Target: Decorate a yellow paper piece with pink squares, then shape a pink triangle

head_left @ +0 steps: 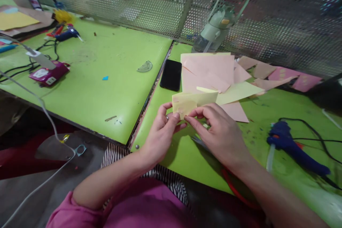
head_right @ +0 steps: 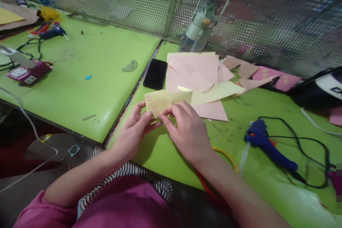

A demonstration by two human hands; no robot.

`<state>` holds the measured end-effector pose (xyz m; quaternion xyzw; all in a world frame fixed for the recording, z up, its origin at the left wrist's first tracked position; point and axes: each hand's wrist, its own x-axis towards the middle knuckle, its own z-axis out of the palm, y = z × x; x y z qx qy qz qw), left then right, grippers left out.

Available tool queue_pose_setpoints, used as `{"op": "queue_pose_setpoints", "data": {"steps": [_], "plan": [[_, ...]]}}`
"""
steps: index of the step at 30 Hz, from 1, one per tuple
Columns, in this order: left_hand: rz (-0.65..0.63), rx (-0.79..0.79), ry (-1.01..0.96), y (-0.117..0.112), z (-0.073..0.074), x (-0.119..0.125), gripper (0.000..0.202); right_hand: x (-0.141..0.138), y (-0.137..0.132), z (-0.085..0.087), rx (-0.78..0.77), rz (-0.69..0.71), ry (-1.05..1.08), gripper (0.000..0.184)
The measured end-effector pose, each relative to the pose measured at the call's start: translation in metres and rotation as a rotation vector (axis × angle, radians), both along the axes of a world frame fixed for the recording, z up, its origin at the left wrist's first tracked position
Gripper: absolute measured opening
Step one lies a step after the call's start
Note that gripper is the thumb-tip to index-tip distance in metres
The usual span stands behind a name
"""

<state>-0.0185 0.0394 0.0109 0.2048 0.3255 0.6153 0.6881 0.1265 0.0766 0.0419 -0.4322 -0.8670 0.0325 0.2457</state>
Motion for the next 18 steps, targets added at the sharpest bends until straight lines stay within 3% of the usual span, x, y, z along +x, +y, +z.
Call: {"op": "queue_pose_setpoints", "data": {"steps": [6, 11, 18], "plan": [[0.004, 0.015, 0.015, -0.0006, 0.0007, -0.0006, 0.029, -0.0012, -0.0004, -0.0031, 0.144, 0.070, -0.096, 0.016], [-0.004, 0.019, 0.015, -0.0002, 0.0003, -0.0003, 0.028, -0.0023, -0.0014, -0.0042, 0.248, 0.051, -0.186, 0.016], [-0.007, -0.021, -0.029, 0.0012, -0.0015, -0.0002, 0.030, -0.0023, -0.0029, -0.0031, 0.285, 0.051, -0.213, 0.014]]}}
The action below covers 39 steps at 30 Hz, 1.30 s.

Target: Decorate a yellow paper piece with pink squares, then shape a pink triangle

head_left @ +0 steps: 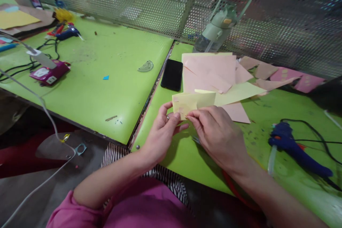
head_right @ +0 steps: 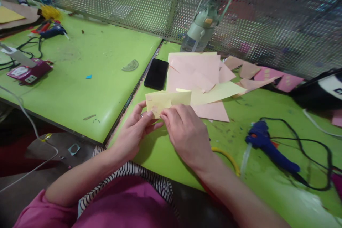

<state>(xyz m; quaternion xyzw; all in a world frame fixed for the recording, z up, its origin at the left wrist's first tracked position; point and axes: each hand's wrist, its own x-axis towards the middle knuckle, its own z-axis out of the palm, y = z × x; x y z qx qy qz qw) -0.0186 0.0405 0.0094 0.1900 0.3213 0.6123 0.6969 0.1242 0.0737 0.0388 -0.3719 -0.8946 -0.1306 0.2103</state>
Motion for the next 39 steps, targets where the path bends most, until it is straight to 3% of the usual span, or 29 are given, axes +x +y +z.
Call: {"op": "queue_pose_setpoints", "data": {"steps": [10, 18, 21, 27, 32, 39], "plan": [[0.001, -0.043, -0.090, 0.003, 0.008, -0.002, 0.032, 0.006, -0.004, 0.005, 0.230, 0.098, 0.009, 0.009], [-0.003, -0.083, -0.098, 0.003, 0.007, -0.002, 0.035, 0.014, -0.005, 0.007, 0.253, 0.221, -0.002, 0.018], [-0.009, -0.071, -0.071, 0.003, 0.006, -0.003, 0.034, 0.016, -0.008, 0.008, 0.194, 0.265, 0.020, 0.018], [-0.035, 0.024, 0.063, 0.002, 0.009, -0.003, 0.028, 0.014, -0.006, 0.011, 0.026, 0.070, 0.218, 0.006], [-0.052, 0.104, 0.131, 0.000, 0.009, 0.000, 0.027, 0.009, -0.005, 0.013, -0.035, 0.043, 0.230, 0.004], [-0.056, 0.078, 0.109, -0.002, 0.011, 0.003, 0.034, 0.010, -0.006, 0.008, -0.070, -0.006, 0.250, 0.007]]}}
